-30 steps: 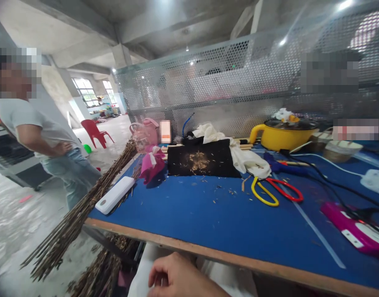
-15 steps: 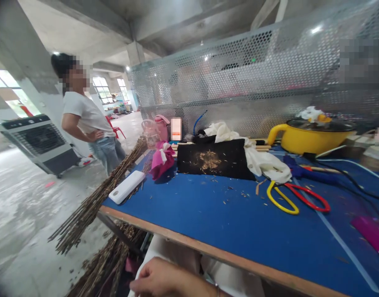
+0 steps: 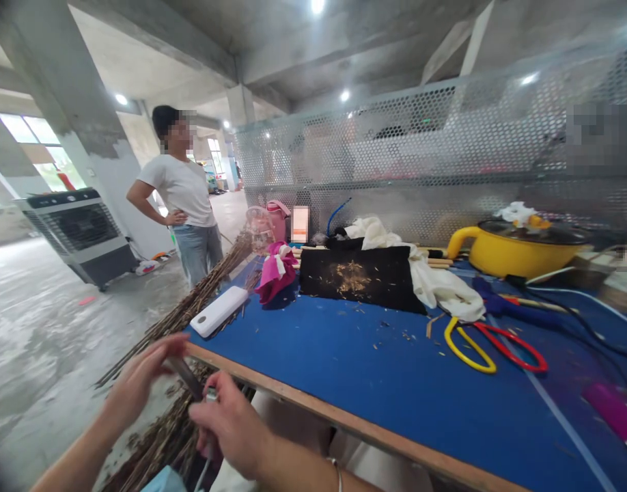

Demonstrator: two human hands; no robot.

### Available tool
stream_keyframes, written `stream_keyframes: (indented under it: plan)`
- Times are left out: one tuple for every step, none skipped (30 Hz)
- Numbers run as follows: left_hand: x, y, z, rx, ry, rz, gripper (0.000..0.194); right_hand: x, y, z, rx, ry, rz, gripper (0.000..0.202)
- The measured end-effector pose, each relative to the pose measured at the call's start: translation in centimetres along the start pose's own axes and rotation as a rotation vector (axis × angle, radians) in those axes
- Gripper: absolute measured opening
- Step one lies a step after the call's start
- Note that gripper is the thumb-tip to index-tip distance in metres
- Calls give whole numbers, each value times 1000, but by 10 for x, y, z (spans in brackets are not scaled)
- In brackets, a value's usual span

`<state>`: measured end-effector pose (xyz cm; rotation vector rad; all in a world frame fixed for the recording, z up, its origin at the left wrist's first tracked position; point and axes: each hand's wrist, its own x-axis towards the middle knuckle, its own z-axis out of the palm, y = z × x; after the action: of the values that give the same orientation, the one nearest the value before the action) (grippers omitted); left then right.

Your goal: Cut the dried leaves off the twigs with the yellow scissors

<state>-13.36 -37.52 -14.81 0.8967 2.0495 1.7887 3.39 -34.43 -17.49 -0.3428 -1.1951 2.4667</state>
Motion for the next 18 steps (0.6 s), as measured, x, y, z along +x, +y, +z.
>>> stream_keyframes:
  plan:
    - [11, 5, 10, 154, -86, 97, 35, 0, 3, -2, 64, -1, 13, 37]
    - [23, 9, 22, 352, -171, 193, 40, -1, 6, -3, 122, -9, 16, 38]
    - [35, 12, 35, 566, -238, 268, 46, -2, 9, -4, 164, -14, 1, 38]
    - [46, 13, 48, 771, -252, 311, 53, -3, 12, -6, 180, -20, -20, 37]
    - [55, 13, 59, 920, -283, 290, 58, -4, 14, -8, 172, -27, -42, 37]
    - [63, 11, 68, 1035, -287, 270, 61, -6, 15, -10, 151, -34, -61, 37]
    - [70, 8, 74, 1111, -293, 241, 63, -7, 16, -13, 131, -39, -74, 37]
    - [74, 5, 77, 1140, -292, 219, 63, -9, 16, -16, 116, -37, -81, 38]
    - [77, 3, 77, 1115, -286, 204, 63, -10, 15, -19, 105, -29, -79, 39]
    - [79, 2, 74, 1033, -277, 193, 63, -11, 13, -22, 99, -15, -72, 39]
    - [79, 4, 70, 891, -271, 180, 63, -11, 11, -24, 94, 6, -62, 40]
    - [78, 8, 64, 694, -268, 147, 62, -11, 9, -25, 86, 29, -48, 41]
    - [74, 14, 58, 455, -271, 90, 61, -10, 7, -24, 73, 51, -36, 43]
    - [69, 22, 52, 185, -296, 5, 59, -8, 5, -23, 51, 66, -30, 45]
    - [62, 30, 46, -95, -328, -123, 59, -6, 2, -20, 24, 73, -29, 46]
    - [55, 38, 41, -361, -393, -246, 60, -5, 1, -17, -7, 73, -35, 48]
    - [46, 44, 36, -586, -450, -348, 59, -3, -1, -14, -42, 71, -43, 50]
    - [38, 48, 33, -753, -498, -439, 58, -2, -2, -10, -74, 71, -56, 51]
